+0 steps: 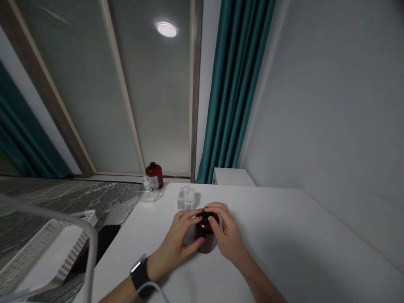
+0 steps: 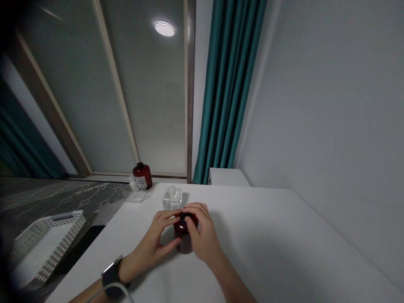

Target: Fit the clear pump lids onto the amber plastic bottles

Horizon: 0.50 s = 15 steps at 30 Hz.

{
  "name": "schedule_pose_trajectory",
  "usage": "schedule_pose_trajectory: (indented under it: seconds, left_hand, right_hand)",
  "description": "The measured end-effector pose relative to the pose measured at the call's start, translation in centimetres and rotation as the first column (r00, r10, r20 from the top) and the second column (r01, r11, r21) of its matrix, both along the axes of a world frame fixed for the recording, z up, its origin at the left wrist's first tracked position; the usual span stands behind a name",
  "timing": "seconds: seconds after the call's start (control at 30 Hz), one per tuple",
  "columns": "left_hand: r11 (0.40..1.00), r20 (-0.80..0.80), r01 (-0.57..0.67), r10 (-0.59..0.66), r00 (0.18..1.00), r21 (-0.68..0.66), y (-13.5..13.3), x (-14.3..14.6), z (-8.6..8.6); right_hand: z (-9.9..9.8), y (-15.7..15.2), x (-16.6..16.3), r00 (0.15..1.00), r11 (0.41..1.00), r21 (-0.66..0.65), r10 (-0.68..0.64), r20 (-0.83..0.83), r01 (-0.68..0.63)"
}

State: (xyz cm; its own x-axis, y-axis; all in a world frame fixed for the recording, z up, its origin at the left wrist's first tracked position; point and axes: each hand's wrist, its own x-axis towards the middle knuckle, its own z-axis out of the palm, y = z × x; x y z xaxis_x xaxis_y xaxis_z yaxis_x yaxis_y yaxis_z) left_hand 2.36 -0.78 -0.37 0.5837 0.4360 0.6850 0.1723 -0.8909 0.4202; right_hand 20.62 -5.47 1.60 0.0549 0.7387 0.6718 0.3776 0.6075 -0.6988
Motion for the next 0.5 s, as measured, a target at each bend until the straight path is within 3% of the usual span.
schedule_pose_trajectory:
  seconds: [0.23, 0.5]
  left_hand:
    - [1.0, -0.003, -0.012, 0.012, 1.0, 0.017, -0.1, 0.0, 0.2]
    - [1.0, -0.004, -0.012, 0.012, 1.0, 0.011, -0.1, 0.0, 0.2]
  right_hand:
    - [-0.4, -0.1, 0.0, 0.997, 0.998, -0.027, -0.065, -0.045, 0.063]
    - [-1.2, -0.1, -0.2, 0.992, 0.998, -0.056, -0.012, -0.127, 0.005]
